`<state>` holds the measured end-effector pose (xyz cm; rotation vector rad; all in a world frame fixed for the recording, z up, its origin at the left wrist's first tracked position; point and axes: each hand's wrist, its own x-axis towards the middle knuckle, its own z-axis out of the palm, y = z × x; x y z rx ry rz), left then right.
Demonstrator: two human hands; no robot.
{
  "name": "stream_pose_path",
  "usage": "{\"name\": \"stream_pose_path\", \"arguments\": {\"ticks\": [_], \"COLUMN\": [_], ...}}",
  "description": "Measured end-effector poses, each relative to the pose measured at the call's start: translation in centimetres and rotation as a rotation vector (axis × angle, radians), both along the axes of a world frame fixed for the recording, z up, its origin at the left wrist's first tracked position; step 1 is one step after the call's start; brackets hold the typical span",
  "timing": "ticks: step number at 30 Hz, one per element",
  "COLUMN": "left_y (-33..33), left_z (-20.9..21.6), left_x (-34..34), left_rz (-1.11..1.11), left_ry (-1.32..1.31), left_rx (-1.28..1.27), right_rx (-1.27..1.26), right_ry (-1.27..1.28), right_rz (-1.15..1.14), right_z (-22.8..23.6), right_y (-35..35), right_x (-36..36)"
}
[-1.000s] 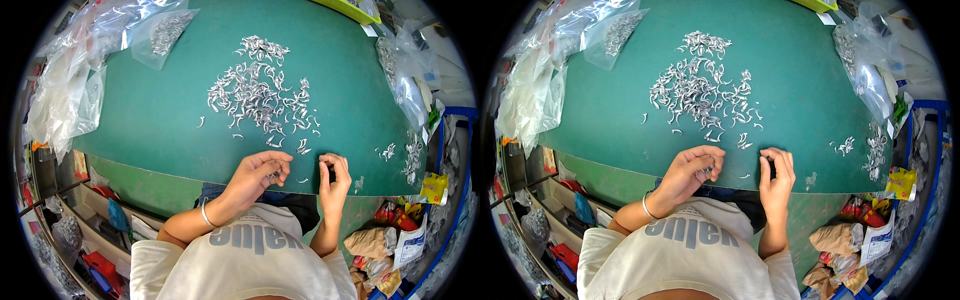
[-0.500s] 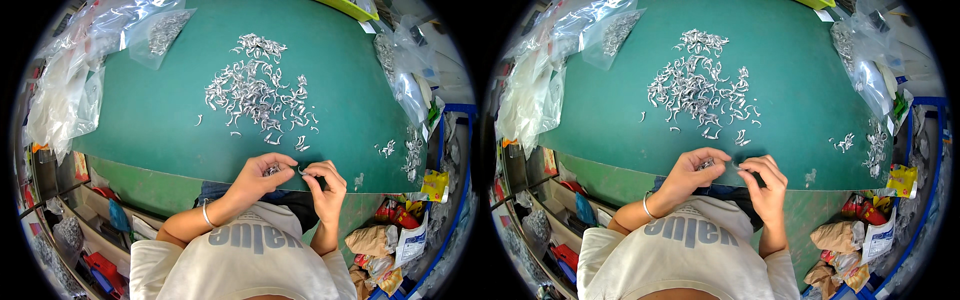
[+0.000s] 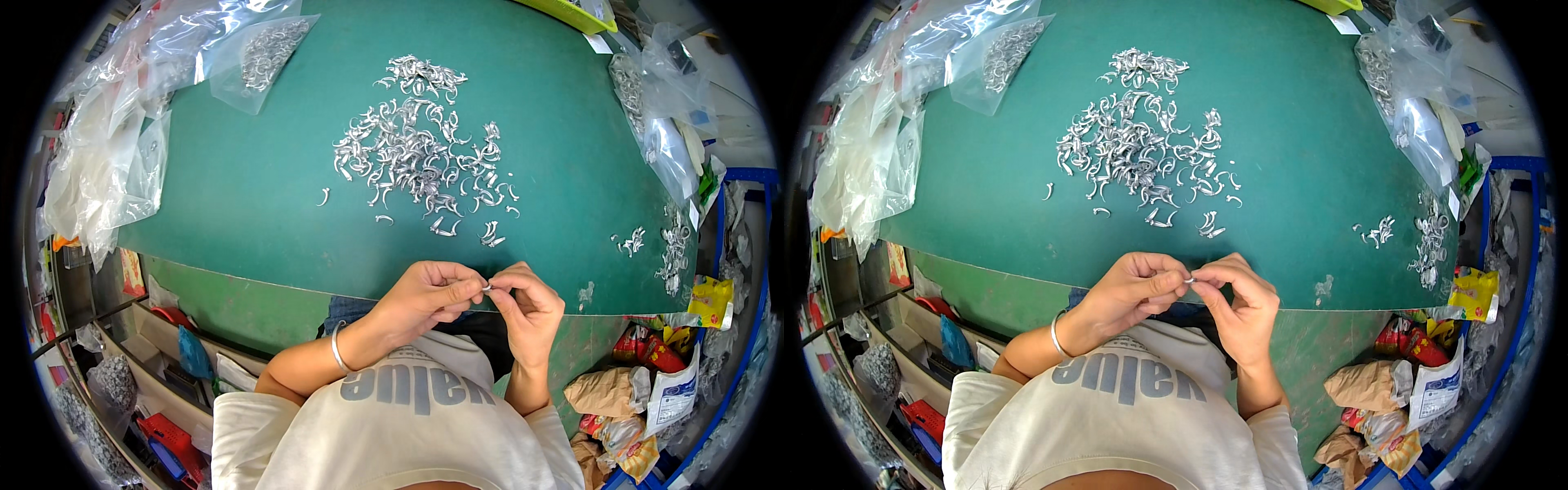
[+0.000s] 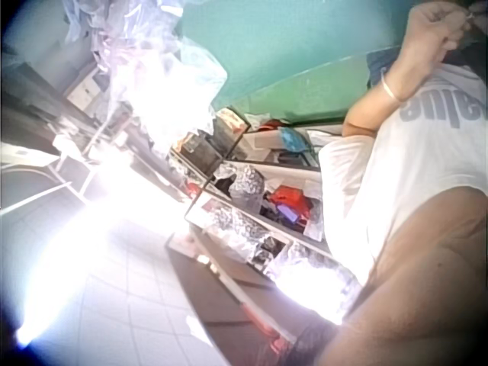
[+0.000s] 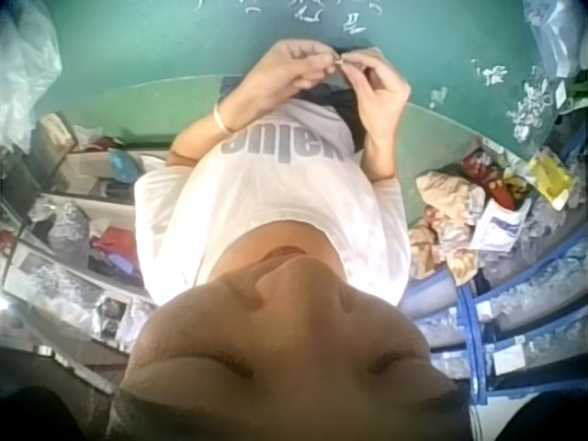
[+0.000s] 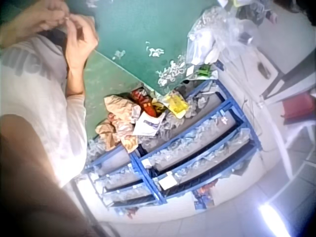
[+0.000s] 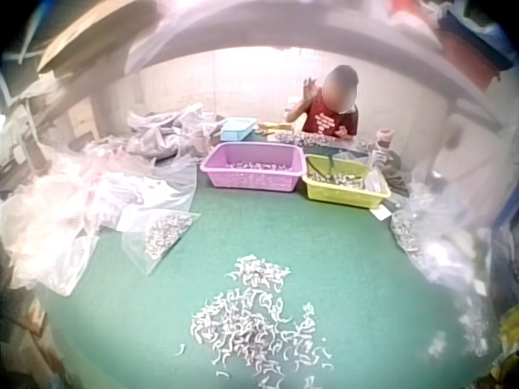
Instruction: The person sits at a green workbench and assembles small silver metal hooks by hand. They pick up individual hook components from a large pile, connect them, and place the finished items into a plastic bag.
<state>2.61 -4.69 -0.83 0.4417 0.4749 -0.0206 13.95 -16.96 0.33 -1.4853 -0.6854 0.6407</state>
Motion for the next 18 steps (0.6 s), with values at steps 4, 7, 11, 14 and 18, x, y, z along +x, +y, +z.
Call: {"name": "stream_pose_path", "arguments": {"ticks": [4, 7, 11, 14, 18], "left_y": [0.2, 0.3, 0.6, 0.5, 0.1], "left_z": [-0.5, 0.2, 0.3, 0.7, 0.0], "left_x": [0.0, 0.3, 0.4, 0.6, 0.3], "left_rz": [-0.041, -0.009, 0.021, 0.031, 0.082], "left_ry": [-0.042, -0.004, -0.041, -0.006, -0.016], "left_rx": [-0.107, -0.178, -0.148, -0.041, 0.116], "right_rx": [0.010, -0.101, -0.296, -0.391, -0.331], "right_ry": [-0.041, -0.205, -0.599, -0.753, -0.693], "right_rz": [0.065, -0.062, -0.185, -0.128, -0.106], "right_z": [-0.3, -0.9, -1.7, -2.6, -2.2], "right_y": [0.2, 0.4, 1.5, 1.7, 1.8], "right_x": [0.4, 1.4, 2.6, 3.0, 2.9]}}
